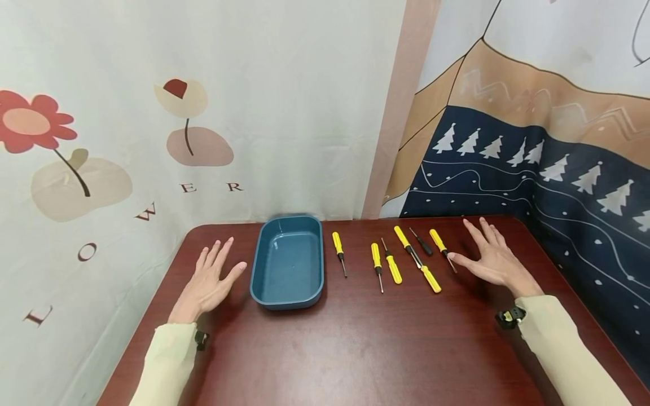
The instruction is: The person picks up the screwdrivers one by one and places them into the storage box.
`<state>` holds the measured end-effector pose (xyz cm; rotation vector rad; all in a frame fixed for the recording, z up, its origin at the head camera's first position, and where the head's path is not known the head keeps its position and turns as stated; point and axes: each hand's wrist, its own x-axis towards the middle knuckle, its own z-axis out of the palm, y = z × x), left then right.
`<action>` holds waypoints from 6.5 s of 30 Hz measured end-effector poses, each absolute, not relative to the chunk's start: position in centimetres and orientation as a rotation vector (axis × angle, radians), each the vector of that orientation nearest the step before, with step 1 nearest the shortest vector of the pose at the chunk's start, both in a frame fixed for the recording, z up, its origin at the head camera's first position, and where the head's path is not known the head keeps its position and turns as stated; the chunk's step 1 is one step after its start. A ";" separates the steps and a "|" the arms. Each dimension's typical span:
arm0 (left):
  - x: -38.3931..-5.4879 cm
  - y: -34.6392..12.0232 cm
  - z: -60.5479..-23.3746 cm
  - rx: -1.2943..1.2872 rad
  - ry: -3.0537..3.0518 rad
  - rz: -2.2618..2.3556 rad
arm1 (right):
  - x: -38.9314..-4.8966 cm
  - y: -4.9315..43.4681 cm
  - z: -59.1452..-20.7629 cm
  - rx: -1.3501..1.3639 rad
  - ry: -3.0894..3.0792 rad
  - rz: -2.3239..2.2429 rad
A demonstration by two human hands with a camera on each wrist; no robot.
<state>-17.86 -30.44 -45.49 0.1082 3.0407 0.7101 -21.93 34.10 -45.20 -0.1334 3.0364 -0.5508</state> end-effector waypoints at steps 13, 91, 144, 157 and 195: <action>-18.9 -29.0 -45.8 0.082 2.878 1.149 | -23.6 33.1 -44.7 -0.167 2.965 -0.682; -21.5 -24.9 -46.7 -0.354 2.402 1.912 | -26.8 30.8 -47.1 -0.012 2.858 -0.847; -20.9 -25.8 -46.7 -0.376 2.403 1.908 | -26.2 23.1 -43.2 -0.282 2.938 -1.039; -21.0 -25.8 -46.9 -0.365 2.369 1.945 | -25.6 19.1 -41.4 -0.412 2.861 -1.114; -20.9 -25.8 -46.7 -0.333 2.396 1.938 | -27.0 8.8 -39.6 -0.487 2.637 -1.268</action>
